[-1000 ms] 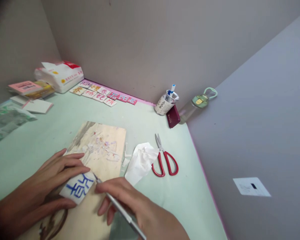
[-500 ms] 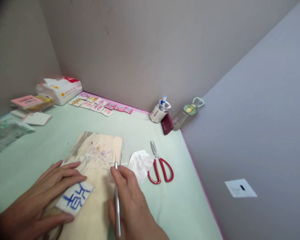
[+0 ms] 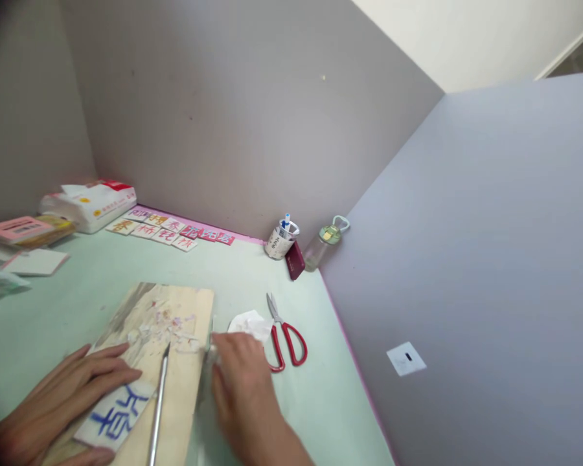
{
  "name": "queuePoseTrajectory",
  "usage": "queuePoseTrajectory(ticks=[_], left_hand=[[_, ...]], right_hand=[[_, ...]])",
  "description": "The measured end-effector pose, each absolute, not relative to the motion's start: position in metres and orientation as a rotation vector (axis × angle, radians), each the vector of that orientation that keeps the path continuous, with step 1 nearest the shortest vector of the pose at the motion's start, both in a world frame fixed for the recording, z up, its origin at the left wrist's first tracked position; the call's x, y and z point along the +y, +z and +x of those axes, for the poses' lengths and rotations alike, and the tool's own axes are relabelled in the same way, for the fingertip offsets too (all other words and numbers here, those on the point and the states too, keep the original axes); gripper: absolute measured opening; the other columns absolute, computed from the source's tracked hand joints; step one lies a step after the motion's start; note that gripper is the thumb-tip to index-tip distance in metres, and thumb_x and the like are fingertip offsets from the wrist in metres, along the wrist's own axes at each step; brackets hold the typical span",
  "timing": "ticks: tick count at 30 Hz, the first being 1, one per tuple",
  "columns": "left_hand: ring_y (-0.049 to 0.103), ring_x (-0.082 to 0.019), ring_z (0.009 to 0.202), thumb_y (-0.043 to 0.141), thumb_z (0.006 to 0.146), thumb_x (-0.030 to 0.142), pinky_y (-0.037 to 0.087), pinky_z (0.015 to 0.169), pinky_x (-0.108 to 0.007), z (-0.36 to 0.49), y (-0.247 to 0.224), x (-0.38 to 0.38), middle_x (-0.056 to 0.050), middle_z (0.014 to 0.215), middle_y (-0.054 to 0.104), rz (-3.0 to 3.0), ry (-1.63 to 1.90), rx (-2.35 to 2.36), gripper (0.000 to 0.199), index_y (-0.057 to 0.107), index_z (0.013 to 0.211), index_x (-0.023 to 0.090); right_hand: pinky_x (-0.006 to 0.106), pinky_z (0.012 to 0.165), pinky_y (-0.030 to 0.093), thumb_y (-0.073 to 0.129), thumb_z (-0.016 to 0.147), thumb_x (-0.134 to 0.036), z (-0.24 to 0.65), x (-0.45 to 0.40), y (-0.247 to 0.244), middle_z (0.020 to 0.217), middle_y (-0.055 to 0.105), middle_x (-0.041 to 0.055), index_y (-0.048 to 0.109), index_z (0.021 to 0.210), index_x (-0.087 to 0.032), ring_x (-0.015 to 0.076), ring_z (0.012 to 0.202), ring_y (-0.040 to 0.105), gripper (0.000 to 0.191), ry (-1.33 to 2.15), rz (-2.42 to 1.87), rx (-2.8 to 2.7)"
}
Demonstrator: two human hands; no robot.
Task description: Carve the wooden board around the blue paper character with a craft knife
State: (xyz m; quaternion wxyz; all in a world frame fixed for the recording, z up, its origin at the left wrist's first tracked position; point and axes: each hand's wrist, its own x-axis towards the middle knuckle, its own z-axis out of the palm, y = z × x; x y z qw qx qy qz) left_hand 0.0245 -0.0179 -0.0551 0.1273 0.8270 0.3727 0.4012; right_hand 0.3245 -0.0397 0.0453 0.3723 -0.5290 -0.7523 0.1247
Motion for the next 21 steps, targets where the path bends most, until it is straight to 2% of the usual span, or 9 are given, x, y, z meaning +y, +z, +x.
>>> queuePoseTrajectory(ticks=[2, 4, 6, 8, 10, 15, 18, 21], left_hand=[[0.053, -0.03, 0.151, 0.058, 0.106, 0.058, 0.012, 0.142, -0.046, 0.026, -0.056, -0.017, -0.002, 0.142, 0.068, 2.42, 1.192, 1.078, 0.049, 0.057, 0.15, 0.037], [0.054, -0.03, 0.15, 0.057, 0.107, 0.059, 0.012, 0.141, -0.045, 0.027, -0.059, -0.016, -0.003, 0.14, 0.069, 2.426, 1.211, 1.082, 0.048, 0.057, 0.149, 0.036], [0.055, -0.031, 0.149, 0.056, 0.107, 0.06, 0.013, 0.141, -0.046, 0.027, -0.062, -0.016, -0.003, 0.14, 0.069, 2.425, 1.222, 1.086, 0.048, 0.058, 0.149, 0.036], [0.057, -0.032, 0.147, 0.054, 0.108, 0.06, 0.013, 0.141, -0.048, 0.028, -0.064, -0.016, -0.004, 0.139, 0.07, 2.421, 1.23, 1.083, 0.048, 0.057, 0.149, 0.036], [0.058, -0.032, 0.147, 0.05, 0.11, 0.061, 0.013, 0.141, -0.047, 0.03, -0.065, -0.016, -0.004, 0.138, 0.07, 2.423, 1.246, 1.082, 0.047, 0.057, 0.149, 0.035], [0.056, -0.028, 0.147, 0.048, 0.111, 0.065, 0.013, 0.141, -0.041, 0.032, -0.062, -0.012, -0.004, 0.134, 0.07, 2.457, 1.309, 1.045, 0.049, 0.059, 0.147, 0.033], [0.06, -0.028, 0.142, 0.048, 0.109, 0.068, 0.014, 0.14, -0.04, 0.031, -0.064, -0.009, -0.003, 0.129, 0.072, 2.486, 1.337, 1.039, 0.051, 0.061, 0.144, 0.033], [0.067, -0.03, 0.135, 0.052, 0.105, 0.067, 0.023, 0.137, -0.043, 0.029, -0.066, -0.01, -0.002, 0.126, 0.075, 2.511, 1.297, 1.078, 0.049, 0.061, 0.142, 0.036]], right_hand=[[0.045, 0.097, 0.064, 0.072, 0.096, -0.03, 0.355, -0.016, 0.048, 0.115, 0.083, 0.0085, 0.081, 0.123, -0.025, 0.0297, 0.105, 0.078, 0.029, 0.428, -1.508, -1.604], [0.044, 0.09, 0.065, 0.07, 0.102, -0.034, 0.391, 0.014, 0.052, 0.108, 0.083, 0.0094, 0.079, 0.122, -0.021, 0.0278, 0.096, 0.078, 0.026, 0.397, -1.601, -1.435], [0.046, 0.096, 0.064, 0.073, 0.106, -0.034, 0.428, 0.044, 0.057, 0.114, 0.08, 0.0097, 0.076, 0.124, -0.018, 0.027, 0.103, 0.076, 0.025, 0.341, -1.688, -1.255], [0.049, 0.098, 0.064, 0.076, 0.108, -0.038, 0.461, 0.071, 0.063, 0.131, 0.074, 0.0097, 0.072, 0.13, -0.018, 0.0271, 0.113, 0.075, 0.03, 0.319, -1.76, -1.096], [0.05, 0.099, 0.065, 0.075, 0.109, -0.039, 0.485, 0.092, 0.069, 0.139, 0.071, 0.0104, 0.07, 0.137, -0.018, 0.0295, 0.117, 0.074, 0.036, 0.357, -1.803, -0.974], [0.05, 0.098, 0.066, 0.074, 0.11, -0.039, 0.509, 0.136, 0.074, 0.141, 0.07, 0.0115, 0.069, 0.14, -0.02, 0.0286, 0.117, 0.074, 0.037, 0.54, -1.813, -0.783], [0.049, 0.098, 0.066, 0.075, 0.11, -0.039, 0.508, 0.162, 0.075, 0.141, 0.071, 0.0114, 0.069, 0.141, -0.02, 0.0284, 0.117, 0.074, 0.037, 0.617, -1.784, -0.734], [0.05, 0.098, 0.066, 0.075, 0.11, -0.039, 0.504, 0.183, 0.076, 0.141, 0.071, 0.0115, 0.068, 0.141, -0.019, 0.0287, 0.117, 0.074, 0.038, 0.639, -1.763, -0.711]])
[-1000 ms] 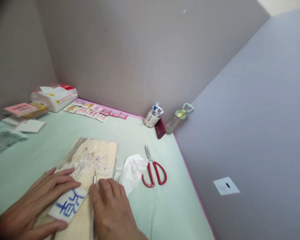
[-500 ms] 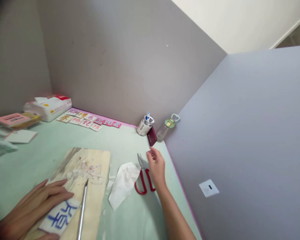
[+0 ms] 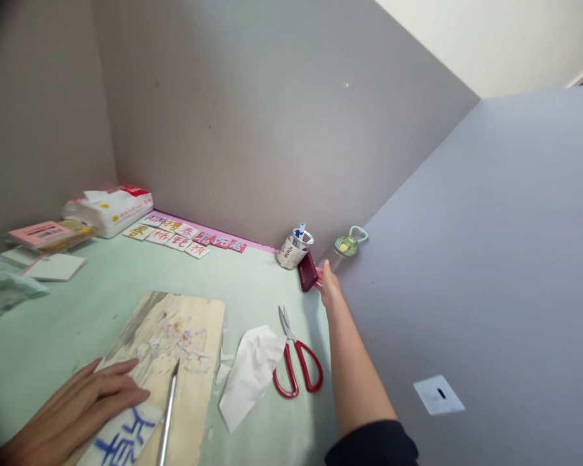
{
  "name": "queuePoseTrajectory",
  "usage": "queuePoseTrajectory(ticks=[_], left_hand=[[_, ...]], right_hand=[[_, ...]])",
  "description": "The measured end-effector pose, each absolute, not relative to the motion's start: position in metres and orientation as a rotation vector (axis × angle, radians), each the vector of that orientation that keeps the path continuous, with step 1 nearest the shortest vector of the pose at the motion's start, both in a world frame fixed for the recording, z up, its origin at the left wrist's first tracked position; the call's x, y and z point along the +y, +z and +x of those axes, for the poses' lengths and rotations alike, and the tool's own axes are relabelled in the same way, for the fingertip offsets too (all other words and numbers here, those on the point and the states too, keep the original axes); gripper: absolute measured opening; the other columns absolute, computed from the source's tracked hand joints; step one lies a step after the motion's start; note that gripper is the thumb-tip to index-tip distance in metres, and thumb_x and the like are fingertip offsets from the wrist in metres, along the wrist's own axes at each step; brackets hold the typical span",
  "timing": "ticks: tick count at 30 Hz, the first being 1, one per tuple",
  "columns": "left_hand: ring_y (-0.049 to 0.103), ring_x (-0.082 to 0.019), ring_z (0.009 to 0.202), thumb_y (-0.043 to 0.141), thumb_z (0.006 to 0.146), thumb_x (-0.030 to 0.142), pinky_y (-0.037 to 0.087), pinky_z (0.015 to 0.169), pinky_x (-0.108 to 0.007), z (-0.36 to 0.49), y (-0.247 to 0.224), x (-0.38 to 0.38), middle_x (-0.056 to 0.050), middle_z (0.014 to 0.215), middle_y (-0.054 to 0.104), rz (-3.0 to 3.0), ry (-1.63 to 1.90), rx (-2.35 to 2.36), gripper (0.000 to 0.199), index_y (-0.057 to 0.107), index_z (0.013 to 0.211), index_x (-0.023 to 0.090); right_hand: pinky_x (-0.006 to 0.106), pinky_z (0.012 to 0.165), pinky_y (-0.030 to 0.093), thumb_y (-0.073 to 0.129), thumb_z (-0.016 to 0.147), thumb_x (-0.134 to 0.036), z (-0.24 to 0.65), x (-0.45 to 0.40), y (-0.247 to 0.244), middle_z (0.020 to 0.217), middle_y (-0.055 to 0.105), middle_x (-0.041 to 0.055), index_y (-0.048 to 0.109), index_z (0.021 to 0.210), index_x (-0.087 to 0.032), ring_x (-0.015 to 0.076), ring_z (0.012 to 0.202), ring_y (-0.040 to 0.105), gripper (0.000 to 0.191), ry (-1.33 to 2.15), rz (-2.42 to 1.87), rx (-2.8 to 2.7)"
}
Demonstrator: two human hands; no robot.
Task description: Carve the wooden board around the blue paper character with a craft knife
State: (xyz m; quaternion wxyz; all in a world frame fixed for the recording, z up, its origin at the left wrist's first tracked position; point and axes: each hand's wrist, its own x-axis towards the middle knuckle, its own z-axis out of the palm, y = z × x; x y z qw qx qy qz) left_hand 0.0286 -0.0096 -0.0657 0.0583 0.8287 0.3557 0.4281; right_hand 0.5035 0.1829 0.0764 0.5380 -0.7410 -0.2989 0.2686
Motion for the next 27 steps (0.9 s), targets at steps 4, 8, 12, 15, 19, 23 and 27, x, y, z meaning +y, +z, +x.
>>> queuePoseTrajectory(ticks=[4, 8, 12, 15, 19, 23, 27], left_hand=[[0.07, -0.032, 0.133, 0.053, 0.103, 0.063, 0.029, 0.134, -0.044, 0.028, -0.064, -0.011, -0.002, 0.124, 0.077, 2.509, 1.246, 1.107, 0.048, 0.06, 0.142, 0.037], [0.071, -0.029, 0.131, 0.053, 0.105, 0.069, 0.02, 0.137, -0.038, 0.027, -0.059, -0.009, -0.001, 0.122, 0.077, 2.534, 1.276, 1.05, 0.05, 0.062, 0.141, 0.036], [0.066, -0.028, 0.137, 0.059, 0.104, 0.061, 0.013, 0.139, -0.036, 0.025, -0.055, -0.009, -0.001, 0.128, 0.075, 2.533, 1.244, 1.011, 0.05, 0.061, 0.145, 0.034], [0.06, -0.03, 0.146, 0.064, 0.098, 0.048, 0.011, 0.141, -0.042, 0.024, -0.049, -0.017, -0.002, 0.136, 0.073, 2.487, 1.157, 1.037, 0.054, 0.058, 0.149, 0.033], [0.057, -0.034, 0.151, 0.074, 0.089, 0.036, 0.016, 0.141, -0.05, 0.025, -0.037, -0.027, -0.003, 0.144, 0.071, 2.421, 1.019, 1.147, 0.062, 0.058, 0.148, 0.034], [0.056, -0.036, 0.152, 0.082, 0.09, 0.046, 0.023, 0.139, -0.055, 0.024, -0.03, -0.03, -0.003, 0.146, 0.069, 2.411, 0.969, 1.181, 0.066, 0.058, 0.15, 0.035], [0.054, -0.033, 0.154, 0.079, 0.097, 0.058, 0.016, 0.142, -0.053, 0.022, -0.028, -0.029, -0.003, 0.148, 0.068, 2.446, 0.931, 1.154, 0.065, 0.057, 0.153, 0.034]], right_hand=[[0.05, 0.098, 0.066, 0.075, 0.11, -0.039, 0.499, 0.185, 0.08, 0.14, 0.071, 0.0115, 0.068, 0.141, -0.019, 0.0287, 0.117, 0.074, 0.038, 0.586, -1.769, -0.714], [0.049, 0.097, 0.065, 0.074, 0.11, -0.04, 0.492, 0.15, 0.083, 0.139, 0.071, 0.0112, 0.069, 0.139, -0.019, 0.0282, 0.115, 0.075, 0.037, 0.437, -1.787, -0.784], [0.037, 0.081, 0.062, 0.075, 0.108, -0.041, 0.458, 0.086, 0.081, 0.101, 0.074, 0.0029, 0.073, 0.106, -0.017, 0.0195, 0.087, 0.072, 0.024, 0.395, -1.771, -1.007], [0.031, 0.065, 0.05, 0.081, 0.095, -0.042, 0.409, 0.033, 0.076, 0.065, 0.061, -0.0021, 0.065, 0.069, -0.021, 0.018, 0.066, 0.058, 0.037, 0.493, -1.723, -1.25], [0.028, 0.064, 0.046, 0.079, 0.09, -0.03, 0.337, -0.023, 0.067, 0.074, 0.066, -0.0021, 0.067, 0.08, -0.022, 0.0174, 0.068, 0.06, 0.018, 0.711, -1.623, -1.643], [0.03, 0.07, 0.051, 0.081, 0.09, -0.014, 0.299, -0.047, 0.058, 0.092, 0.07, 0.0009, 0.067, 0.11, -0.023, 0.0204, 0.078, 0.066, 0.025, 0.57, -1.543, -2.08], [0.034, 0.071, 0.057, 0.093, 0.091, -0.028, 0.288, -0.051, 0.06, 0.098, 0.07, 0.0042, 0.065, 0.122, -0.022, 0.0245, 0.083, 0.07, 0.042, 0.406, -1.466, -2.18]])
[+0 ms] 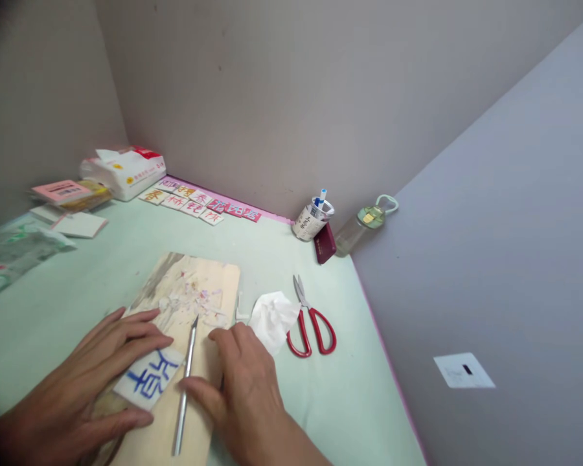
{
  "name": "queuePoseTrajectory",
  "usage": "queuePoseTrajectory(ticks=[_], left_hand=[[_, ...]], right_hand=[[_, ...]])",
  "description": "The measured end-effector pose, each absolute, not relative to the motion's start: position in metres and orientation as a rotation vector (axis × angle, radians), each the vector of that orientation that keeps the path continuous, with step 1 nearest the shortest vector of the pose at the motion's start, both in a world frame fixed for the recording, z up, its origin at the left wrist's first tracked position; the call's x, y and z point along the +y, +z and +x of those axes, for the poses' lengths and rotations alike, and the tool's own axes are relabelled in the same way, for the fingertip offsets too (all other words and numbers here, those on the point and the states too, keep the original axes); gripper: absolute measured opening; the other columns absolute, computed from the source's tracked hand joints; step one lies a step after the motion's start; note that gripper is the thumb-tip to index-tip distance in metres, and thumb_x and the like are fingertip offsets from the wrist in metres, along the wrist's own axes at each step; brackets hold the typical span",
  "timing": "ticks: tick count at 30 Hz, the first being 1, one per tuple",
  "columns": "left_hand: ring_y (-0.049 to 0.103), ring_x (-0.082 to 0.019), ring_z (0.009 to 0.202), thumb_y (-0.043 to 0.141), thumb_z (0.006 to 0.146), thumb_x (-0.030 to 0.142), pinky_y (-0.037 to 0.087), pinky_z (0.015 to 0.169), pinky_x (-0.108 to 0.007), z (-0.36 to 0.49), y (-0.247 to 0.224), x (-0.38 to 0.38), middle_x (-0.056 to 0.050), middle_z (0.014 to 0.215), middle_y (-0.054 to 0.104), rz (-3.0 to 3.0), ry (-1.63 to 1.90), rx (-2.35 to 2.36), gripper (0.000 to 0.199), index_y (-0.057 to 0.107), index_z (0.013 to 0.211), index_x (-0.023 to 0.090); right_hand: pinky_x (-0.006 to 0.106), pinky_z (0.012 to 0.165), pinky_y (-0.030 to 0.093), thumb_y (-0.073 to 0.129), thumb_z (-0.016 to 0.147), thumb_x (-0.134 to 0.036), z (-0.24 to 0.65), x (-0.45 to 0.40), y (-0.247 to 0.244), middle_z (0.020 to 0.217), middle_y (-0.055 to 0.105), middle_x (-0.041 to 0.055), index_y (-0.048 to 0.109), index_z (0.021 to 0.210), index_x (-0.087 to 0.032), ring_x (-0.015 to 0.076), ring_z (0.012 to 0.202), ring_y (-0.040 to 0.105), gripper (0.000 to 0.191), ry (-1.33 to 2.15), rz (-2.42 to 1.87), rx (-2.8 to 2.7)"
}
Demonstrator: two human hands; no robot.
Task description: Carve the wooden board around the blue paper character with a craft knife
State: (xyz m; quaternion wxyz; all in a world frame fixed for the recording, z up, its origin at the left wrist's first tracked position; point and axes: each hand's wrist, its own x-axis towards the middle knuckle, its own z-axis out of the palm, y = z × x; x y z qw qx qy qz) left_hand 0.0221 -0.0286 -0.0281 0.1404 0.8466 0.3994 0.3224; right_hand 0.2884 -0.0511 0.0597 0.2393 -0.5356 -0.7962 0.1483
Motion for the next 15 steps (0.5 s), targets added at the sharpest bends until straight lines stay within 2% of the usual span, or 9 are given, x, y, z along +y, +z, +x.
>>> queuePoseTrajectory(ticks=[2, 4, 7, 9, 12, 15], left_hand=[[0.053, -0.031, 0.155, 0.075, 0.101, 0.057, 0.015, 0.142, -0.052, 0.021, -0.026, -0.028, -0.003, 0.149, 0.067, 2.463, 0.941, 1.142, 0.06, 0.057, 0.153, 0.033], [0.052, -0.03, 0.156, 0.072, 0.103, 0.052, 0.018, 0.142, -0.052, 0.021, -0.022, -0.028, -0.003, 0.15, 0.067, 2.482, 0.946, 1.128, 0.056, 0.057, 0.153, 0.032], [0.055, -0.03, 0.153, 0.071, 0.102, 0.046, 0.023, 0.14, -0.052, 0.022, -0.014, -0.028, -0.003, 0.148, 0.068, 2.493, 0.925, 1.124, 0.055, 0.058, 0.153, 0.032], [0.057, -0.03, 0.15, 0.07, 0.1, 0.043, 0.024, 0.14, -0.052, 0.024, -0.009, -0.03, -0.002, 0.146, 0.07, 2.469, 0.931, 1.159, 0.053, 0.059, 0.15, 0.033], [0.056, -0.028, 0.151, 0.066, 0.099, 0.038, 0.019, 0.141, -0.048, 0.028, -0.004, -0.033, 0.0, 0.146, 0.07, 2.443, 0.937, 1.186, 0.05, 0.06, 0.148, 0.034], [0.054, -0.027, 0.153, 0.059, 0.102, 0.034, 0.018, 0.141, -0.048, 0.03, -0.003, -0.036, 0.0, 0.148, 0.07, 2.433, 0.946, 1.199, 0.049, 0.058, 0.151, 0.034]], right_hand=[[0.036, 0.072, 0.06, 0.096, 0.09, -0.031, 0.283, -0.052, 0.064, 0.1, 0.07, 0.0052, 0.064, 0.122, -0.022, 0.026, 0.085, 0.071, 0.046, 0.396, -1.416, -2.22], [0.038, 0.073, 0.061, 0.096, 0.089, -0.026, 0.278, -0.054, 0.068, 0.102, 0.071, 0.0061, 0.065, 0.12, -0.022, 0.0273, 0.086, 0.072, 0.044, 0.402, -1.387, -2.294], [0.036, 0.074, 0.061, 0.079, 0.094, -0.009, 0.274, -0.056, 0.069, 0.104, 0.071, 0.0064, 0.064, 0.122, -0.021, 0.0257, 0.088, 0.072, 0.034, 0.503, -1.4, -2.346], [0.034, 0.071, 0.06, 0.064, 0.094, -0.002, 0.277, -0.057, 0.066, 0.103, 0.07, 0.0062, 0.062, 0.126, -0.021, 0.0235, 0.084, 0.071, 0.038, 0.527, -1.429, -2.321], [0.033, 0.063, 0.055, 0.053, 0.09, -0.003, 0.285, -0.057, 0.061, 0.099, 0.067, 0.0064, 0.062, 0.125, -0.021, 0.0222, 0.074, 0.068, 0.041, 0.434, -1.477, -2.287], [0.031, 0.062, 0.054, 0.05, 0.09, -0.006, 0.294, -0.059, 0.062, 0.096, 0.066, 0.0063, 0.065, 0.114, -0.022, 0.0217, 0.073, 0.067, 0.032, 0.464, -1.497, -2.22]])
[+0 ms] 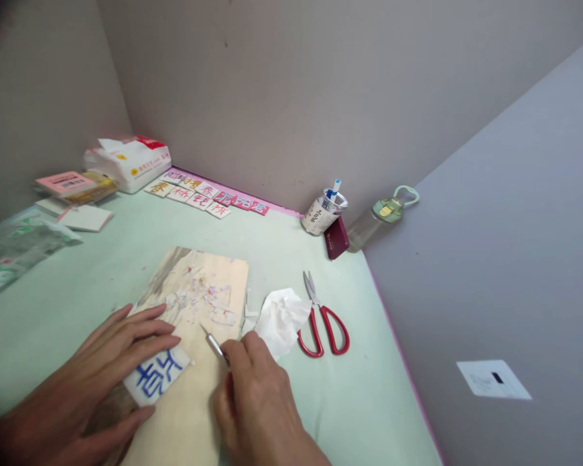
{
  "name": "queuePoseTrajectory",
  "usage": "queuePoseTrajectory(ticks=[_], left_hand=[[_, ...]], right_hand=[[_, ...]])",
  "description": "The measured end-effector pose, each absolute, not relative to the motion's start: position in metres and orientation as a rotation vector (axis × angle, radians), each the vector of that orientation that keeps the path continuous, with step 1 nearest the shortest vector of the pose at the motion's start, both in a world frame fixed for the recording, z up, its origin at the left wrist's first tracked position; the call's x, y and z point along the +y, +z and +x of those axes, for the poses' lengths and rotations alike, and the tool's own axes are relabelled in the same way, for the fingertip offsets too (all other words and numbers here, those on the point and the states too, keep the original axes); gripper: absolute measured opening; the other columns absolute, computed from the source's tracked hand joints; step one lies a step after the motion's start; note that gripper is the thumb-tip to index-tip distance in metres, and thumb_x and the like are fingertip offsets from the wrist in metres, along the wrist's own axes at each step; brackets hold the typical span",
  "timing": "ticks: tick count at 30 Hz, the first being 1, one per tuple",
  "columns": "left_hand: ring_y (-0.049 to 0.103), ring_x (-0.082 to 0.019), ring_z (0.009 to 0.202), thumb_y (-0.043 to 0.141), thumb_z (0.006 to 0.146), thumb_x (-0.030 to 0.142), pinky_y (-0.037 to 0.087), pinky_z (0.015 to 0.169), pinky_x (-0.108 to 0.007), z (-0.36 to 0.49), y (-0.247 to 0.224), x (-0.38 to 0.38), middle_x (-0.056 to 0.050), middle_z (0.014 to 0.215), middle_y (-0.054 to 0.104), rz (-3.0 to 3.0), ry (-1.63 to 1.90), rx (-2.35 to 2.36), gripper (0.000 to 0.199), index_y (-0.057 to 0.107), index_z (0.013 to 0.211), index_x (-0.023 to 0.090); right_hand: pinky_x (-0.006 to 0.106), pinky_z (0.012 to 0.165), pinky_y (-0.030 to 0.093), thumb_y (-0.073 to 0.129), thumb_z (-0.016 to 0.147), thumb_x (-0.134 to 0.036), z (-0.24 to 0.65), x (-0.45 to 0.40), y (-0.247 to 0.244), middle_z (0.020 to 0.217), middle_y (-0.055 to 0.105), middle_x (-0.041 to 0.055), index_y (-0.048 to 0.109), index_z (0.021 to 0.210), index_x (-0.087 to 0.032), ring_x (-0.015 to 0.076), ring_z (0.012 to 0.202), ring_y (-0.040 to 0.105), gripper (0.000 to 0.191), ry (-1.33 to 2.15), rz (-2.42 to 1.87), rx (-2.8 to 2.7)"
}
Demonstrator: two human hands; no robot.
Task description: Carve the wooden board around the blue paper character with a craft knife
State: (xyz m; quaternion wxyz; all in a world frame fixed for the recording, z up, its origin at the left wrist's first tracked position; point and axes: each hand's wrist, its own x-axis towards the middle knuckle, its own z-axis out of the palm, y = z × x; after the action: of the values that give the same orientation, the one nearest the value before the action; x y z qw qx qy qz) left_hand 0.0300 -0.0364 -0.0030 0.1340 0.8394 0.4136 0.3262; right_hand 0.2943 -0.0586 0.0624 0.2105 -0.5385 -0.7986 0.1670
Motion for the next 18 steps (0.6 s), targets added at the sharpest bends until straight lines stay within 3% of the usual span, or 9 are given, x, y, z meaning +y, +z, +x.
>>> queuePoseTrajectory(ticks=[4, 8, 13, 18], left_hand=[[0.056, -0.031, 0.153, 0.062, 0.101, 0.037, 0.022, 0.14, -0.056, 0.03, -0.006, -0.038, -0.002, 0.15, 0.07, 2.435, 0.93, 1.207, 0.054, 0.055, 0.155, 0.034], [0.054, -0.031, 0.154, 0.075, 0.097, 0.048, 0.014, 0.142, -0.051, 0.029, -0.009, -0.035, -0.002, 0.15, 0.069, 2.469, 0.901, 1.206, 0.063, 0.055, 0.154, 0.033], [0.051, -0.028, 0.155, 0.069, 0.103, 0.049, 0.006, 0.142, -0.043, 0.029, -0.009, -0.031, -0.002, 0.149, 0.068, 2.504, 0.912, 1.187, 0.054, 0.057, 0.151, 0.028], [0.051, -0.027, 0.154, 0.068, 0.104, 0.047, 0.006, 0.141, -0.042, 0.03, -0.008, -0.03, -0.003, 0.147, 0.068, 2.503, 0.92, 1.181, 0.05, 0.058, 0.149, 0.028]], right_hand=[[0.027, 0.065, 0.056, 0.045, 0.098, -0.009, 0.304, -0.063, 0.075, 0.094, 0.069, 0.0035, 0.065, 0.107, -0.024, 0.0183, 0.075, 0.069, 0.027, 0.704, -1.465, -2.087], [0.024, 0.07, 0.059, 0.047, 0.108, -0.019, 0.309, -0.072, 0.078, 0.095, 0.076, 0.0009, 0.069, 0.116, -0.027, 0.0173, 0.079, 0.075, 0.025, 0.943, -1.444, -2.061], [0.023, 0.077, 0.061, 0.053, 0.113, -0.024, 0.315, -0.084, 0.065, 0.099, 0.08, -0.0001, 0.072, 0.128, -0.032, 0.0179, 0.084, 0.078, 0.026, 0.928, -1.458, -2.085], [0.025, 0.07, 0.06, 0.052, 0.116, -0.025, 0.318, -0.09, 0.055, 0.093, 0.076, 0.0033, 0.077, 0.127, -0.03, 0.0198, 0.078, 0.077, 0.028, 0.775, -1.451, -2.144]])
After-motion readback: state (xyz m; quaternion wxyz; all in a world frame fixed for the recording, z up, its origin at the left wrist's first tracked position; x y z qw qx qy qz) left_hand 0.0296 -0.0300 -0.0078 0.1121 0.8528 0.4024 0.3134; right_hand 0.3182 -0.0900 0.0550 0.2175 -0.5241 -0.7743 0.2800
